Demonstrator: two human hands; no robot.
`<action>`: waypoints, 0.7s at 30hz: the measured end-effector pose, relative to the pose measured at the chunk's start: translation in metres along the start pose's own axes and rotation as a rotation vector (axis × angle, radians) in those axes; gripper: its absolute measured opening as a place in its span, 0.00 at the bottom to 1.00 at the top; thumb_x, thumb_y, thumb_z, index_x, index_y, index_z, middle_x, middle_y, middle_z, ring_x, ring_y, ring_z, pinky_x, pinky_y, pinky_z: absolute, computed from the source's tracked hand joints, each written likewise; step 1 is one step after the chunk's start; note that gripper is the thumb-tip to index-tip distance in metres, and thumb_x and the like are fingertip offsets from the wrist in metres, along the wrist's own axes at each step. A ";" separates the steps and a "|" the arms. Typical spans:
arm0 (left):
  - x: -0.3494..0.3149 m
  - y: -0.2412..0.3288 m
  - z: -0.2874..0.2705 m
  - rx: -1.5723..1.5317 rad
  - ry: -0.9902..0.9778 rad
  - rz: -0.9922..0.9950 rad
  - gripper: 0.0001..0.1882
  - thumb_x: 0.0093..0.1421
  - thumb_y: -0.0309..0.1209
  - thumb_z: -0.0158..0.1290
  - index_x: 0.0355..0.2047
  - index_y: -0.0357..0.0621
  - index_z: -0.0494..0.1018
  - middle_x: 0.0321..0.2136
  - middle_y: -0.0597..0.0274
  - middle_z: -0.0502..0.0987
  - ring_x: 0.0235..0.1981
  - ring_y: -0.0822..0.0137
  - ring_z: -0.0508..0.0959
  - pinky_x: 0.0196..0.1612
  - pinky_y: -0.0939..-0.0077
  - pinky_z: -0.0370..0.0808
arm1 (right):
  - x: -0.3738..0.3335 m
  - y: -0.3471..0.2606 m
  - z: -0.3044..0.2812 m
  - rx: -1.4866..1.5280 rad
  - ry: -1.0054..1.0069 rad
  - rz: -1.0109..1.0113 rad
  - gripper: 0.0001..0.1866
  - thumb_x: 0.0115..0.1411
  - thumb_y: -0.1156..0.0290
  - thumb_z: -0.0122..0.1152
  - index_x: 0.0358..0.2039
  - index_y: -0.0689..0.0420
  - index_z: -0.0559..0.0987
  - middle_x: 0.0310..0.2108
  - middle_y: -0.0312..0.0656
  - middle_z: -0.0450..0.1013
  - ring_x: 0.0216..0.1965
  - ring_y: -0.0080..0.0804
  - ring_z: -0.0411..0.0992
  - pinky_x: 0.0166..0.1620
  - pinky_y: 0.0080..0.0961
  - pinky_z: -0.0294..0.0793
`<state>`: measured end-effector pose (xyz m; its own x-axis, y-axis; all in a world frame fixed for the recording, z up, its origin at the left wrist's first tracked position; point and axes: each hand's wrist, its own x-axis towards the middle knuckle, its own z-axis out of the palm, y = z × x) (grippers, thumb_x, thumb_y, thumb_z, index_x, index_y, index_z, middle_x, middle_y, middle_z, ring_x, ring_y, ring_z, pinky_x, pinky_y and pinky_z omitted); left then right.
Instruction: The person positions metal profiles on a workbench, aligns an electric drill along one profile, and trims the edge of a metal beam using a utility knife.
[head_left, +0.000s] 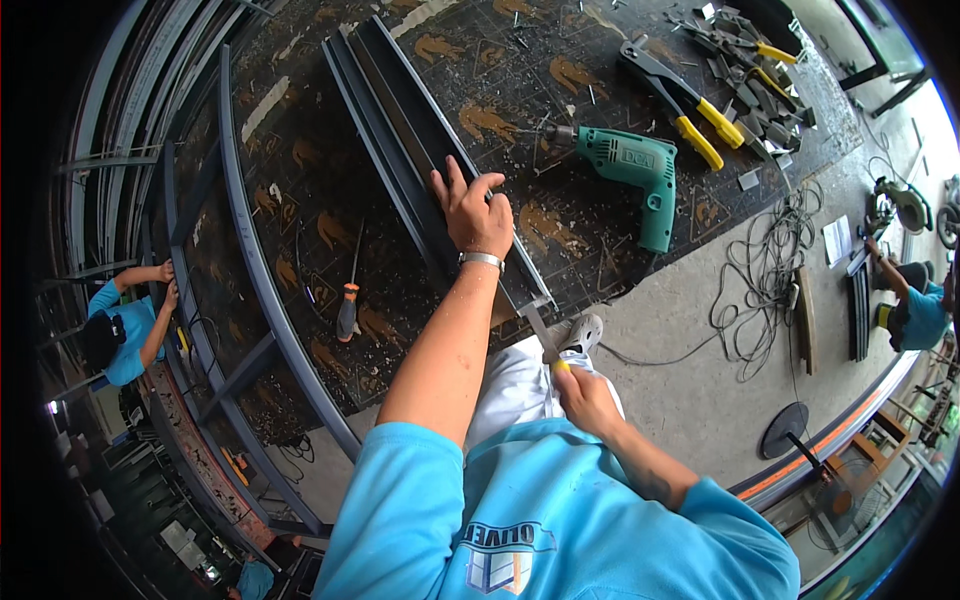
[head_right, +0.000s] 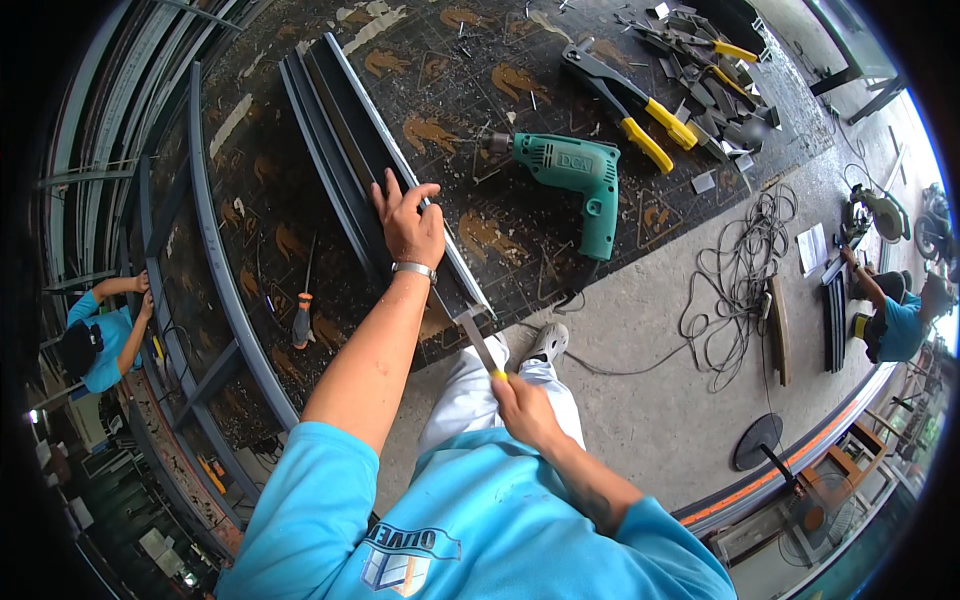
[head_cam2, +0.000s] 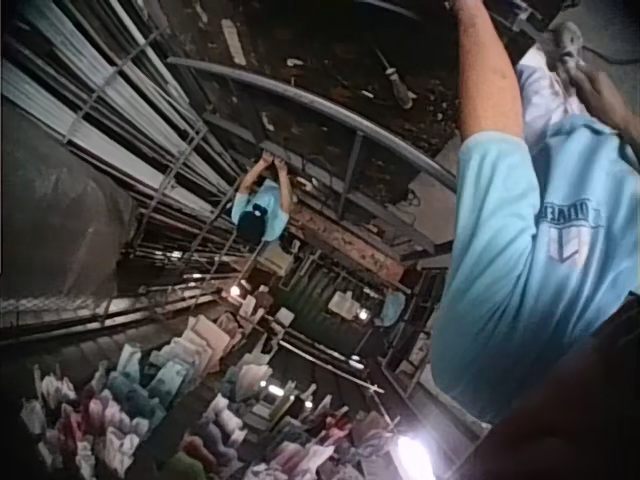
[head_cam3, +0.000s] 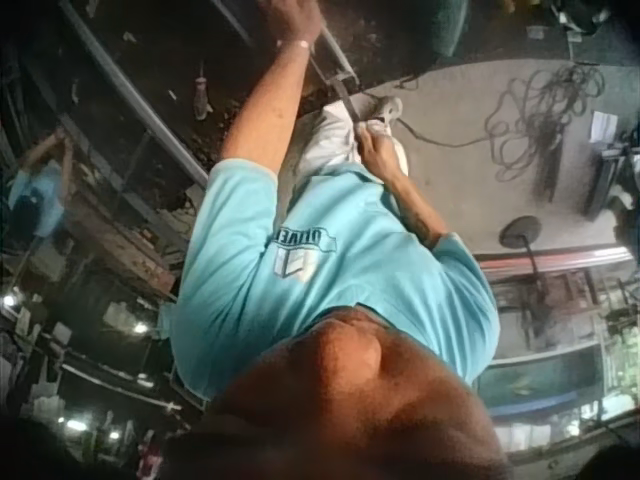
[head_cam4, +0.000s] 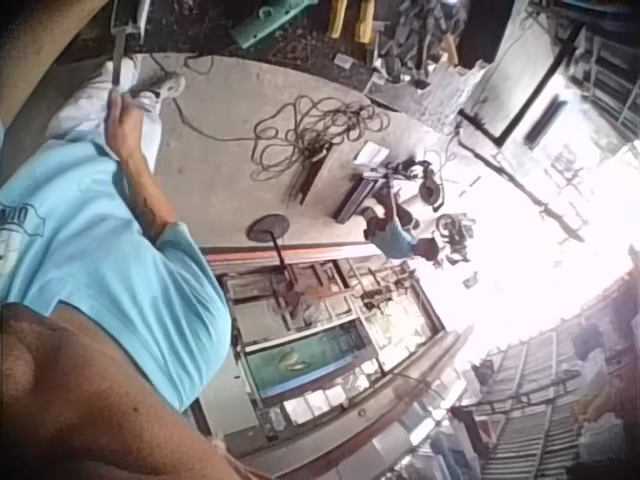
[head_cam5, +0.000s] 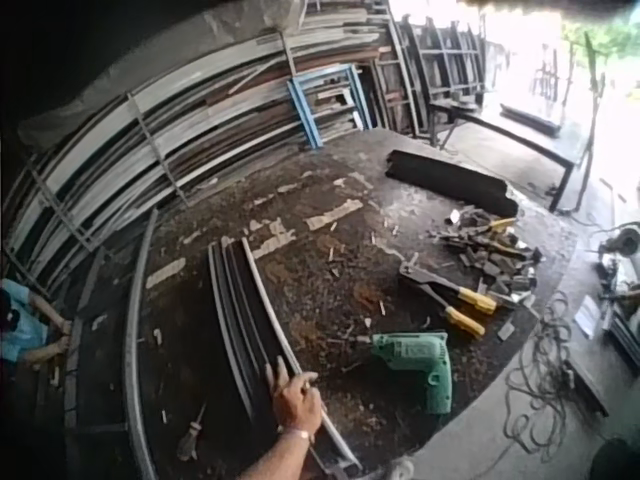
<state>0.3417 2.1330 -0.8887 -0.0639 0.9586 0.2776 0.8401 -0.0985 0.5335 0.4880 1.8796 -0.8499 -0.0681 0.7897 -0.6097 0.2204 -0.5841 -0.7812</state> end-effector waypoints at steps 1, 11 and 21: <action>0.002 0.002 0.002 0.026 0.007 0.023 0.14 0.52 0.28 0.50 0.36 0.52 0.82 0.64 0.34 0.60 0.67 0.32 0.53 0.70 0.52 0.51 | -0.010 0.014 -0.006 -0.007 -0.023 -0.013 0.20 0.69 0.58 0.49 0.31 0.62 0.77 0.19 0.51 0.73 0.24 0.37 0.76 0.31 0.35 0.72; 0.004 0.006 0.001 0.031 -0.010 -0.010 0.09 0.50 0.25 0.52 0.26 0.54 0.80 0.65 0.36 0.59 0.67 0.32 0.52 0.70 0.53 0.53 | -0.010 0.001 -0.033 -0.052 -0.100 0.240 0.22 0.70 0.55 0.49 0.34 0.63 0.79 0.21 0.43 0.74 0.26 0.28 0.74 0.33 0.29 0.73; 0.004 0.009 0.003 -0.011 -0.008 -0.056 0.08 0.49 0.26 0.54 0.20 0.56 0.80 0.65 0.41 0.60 0.68 0.36 0.52 0.71 0.56 0.51 | 0.008 -0.006 -0.025 0.089 -0.034 0.175 0.25 0.71 0.52 0.46 0.31 0.64 0.77 0.19 0.44 0.71 0.22 0.29 0.69 0.29 0.32 0.70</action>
<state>0.3508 2.1368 -0.8848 -0.1064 0.9648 0.2405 0.8292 -0.0474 0.5570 0.5105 1.8939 -0.8462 -0.0692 0.6688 -0.7402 0.1452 -0.7274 -0.6707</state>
